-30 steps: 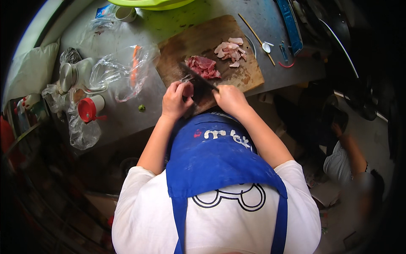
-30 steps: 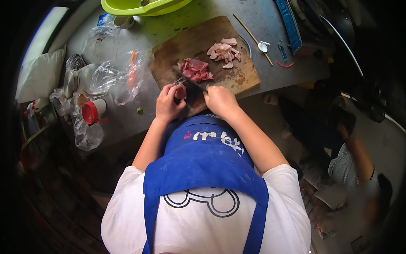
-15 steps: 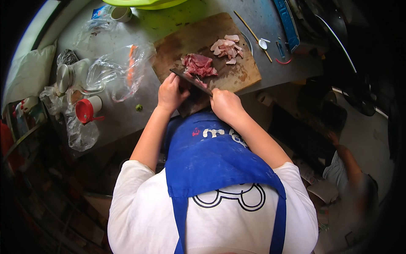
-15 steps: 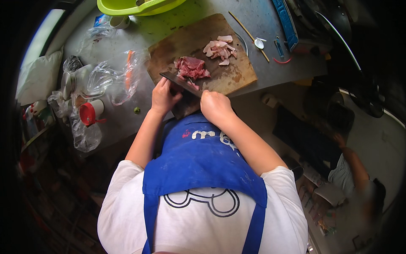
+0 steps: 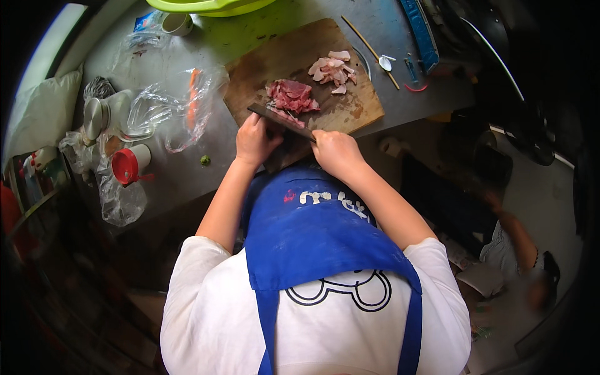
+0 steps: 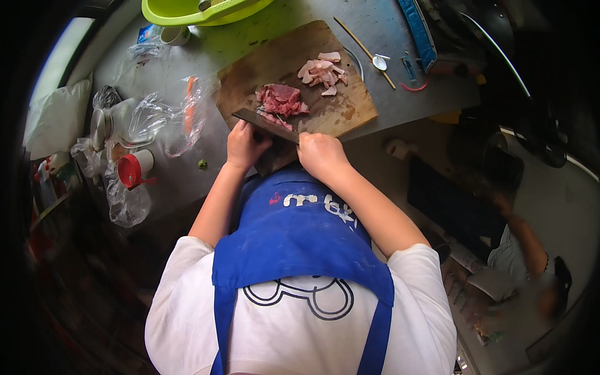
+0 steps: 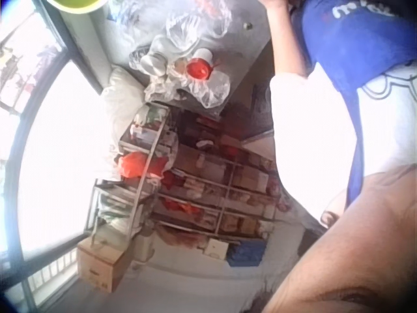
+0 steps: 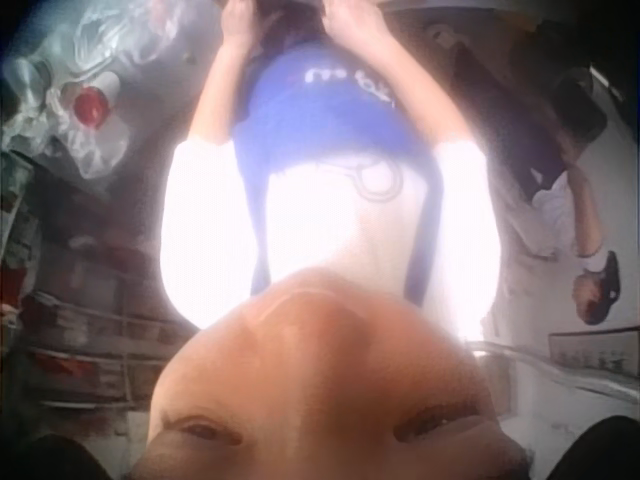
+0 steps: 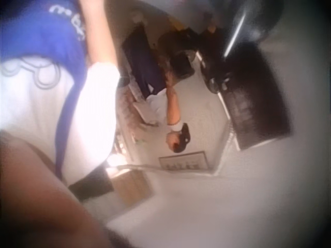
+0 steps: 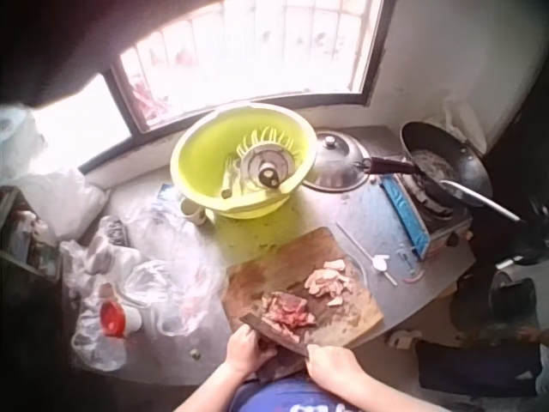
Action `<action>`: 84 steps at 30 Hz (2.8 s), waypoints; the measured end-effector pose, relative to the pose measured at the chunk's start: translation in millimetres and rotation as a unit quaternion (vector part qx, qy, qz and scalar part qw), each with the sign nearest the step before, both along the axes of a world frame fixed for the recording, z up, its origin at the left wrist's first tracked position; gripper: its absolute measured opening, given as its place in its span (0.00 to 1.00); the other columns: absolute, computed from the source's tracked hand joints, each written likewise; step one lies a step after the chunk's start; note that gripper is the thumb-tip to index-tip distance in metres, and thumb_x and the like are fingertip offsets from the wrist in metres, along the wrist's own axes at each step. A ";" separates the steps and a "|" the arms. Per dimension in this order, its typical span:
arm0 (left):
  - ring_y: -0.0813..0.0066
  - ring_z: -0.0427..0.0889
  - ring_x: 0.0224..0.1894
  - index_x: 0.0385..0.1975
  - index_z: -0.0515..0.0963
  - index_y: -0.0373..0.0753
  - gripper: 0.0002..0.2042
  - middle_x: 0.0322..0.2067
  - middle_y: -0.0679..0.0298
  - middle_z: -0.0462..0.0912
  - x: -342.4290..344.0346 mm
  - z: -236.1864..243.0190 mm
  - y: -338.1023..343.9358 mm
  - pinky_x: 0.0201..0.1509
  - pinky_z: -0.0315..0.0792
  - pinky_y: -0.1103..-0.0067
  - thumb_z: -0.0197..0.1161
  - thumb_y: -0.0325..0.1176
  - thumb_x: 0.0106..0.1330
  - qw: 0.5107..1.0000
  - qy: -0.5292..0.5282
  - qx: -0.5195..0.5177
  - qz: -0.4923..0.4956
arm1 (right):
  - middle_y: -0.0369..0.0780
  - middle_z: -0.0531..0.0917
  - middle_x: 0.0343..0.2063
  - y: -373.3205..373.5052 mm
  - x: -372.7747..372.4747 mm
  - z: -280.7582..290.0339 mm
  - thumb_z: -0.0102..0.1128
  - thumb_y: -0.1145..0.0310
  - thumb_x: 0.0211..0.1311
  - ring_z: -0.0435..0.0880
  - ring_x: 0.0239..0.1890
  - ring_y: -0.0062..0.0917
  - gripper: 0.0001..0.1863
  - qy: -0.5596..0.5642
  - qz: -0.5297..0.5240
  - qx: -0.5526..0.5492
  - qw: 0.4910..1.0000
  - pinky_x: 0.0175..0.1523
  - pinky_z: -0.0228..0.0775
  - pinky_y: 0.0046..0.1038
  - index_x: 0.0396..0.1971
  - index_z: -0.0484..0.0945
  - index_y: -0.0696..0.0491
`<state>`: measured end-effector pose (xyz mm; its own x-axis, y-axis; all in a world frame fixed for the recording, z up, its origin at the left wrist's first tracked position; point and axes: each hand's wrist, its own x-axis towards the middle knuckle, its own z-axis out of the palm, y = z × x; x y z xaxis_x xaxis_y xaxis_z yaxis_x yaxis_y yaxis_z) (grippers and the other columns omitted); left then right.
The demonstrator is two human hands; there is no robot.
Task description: The person slices a piece of meat into smaller strips using a cleaver on a wooden cutting board, occasionally using their hands to adjust the position of the meat.
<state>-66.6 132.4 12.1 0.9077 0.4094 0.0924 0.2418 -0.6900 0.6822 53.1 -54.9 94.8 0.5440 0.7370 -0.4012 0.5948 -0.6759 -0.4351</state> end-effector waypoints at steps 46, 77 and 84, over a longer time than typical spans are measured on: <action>0.54 0.84 0.38 0.40 0.83 0.42 0.15 0.37 0.58 0.82 -13.6 -4.4 6.4 0.41 0.80 0.67 0.73 0.31 0.50 0.997 -0.048 0.059 -0.008 | 0.53 0.86 0.27 -3.2 5.6 9.1 0.54 0.73 0.56 0.87 0.34 0.49 0.10 -0.003 0.036 -0.028 0.999 0.41 0.80 0.46 0.24 0.84 0.60; 0.57 0.82 0.38 0.35 0.79 0.40 0.13 0.35 0.61 0.81 -3.2 -1.2 20.3 0.42 0.78 0.67 0.71 0.31 0.49 0.994 -0.077 0.079 0.009 | 0.54 0.85 0.28 12.1 -5.9 2.3 0.57 0.65 0.64 0.86 0.34 0.51 0.12 0.014 -0.013 -0.055 0.998 0.43 0.78 0.48 0.30 0.81 0.58; 0.59 0.83 0.37 0.33 0.83 0.43 0.11 0.33 0.62 0.82 -3.3 -10.0 35.6 0.42 0.80 0.68 0.71 0.30 0.48 0.998 -0.029 -0.031 0.035 | 0.54 0.87 0.30 74.4 2.5 -11.3 0.55 0.72 0.58 0.88 0.37 0.49 0.10 0.015 0.018 -0.035 0.999 0.43 0.81 0.45 0.28 0.85 0.60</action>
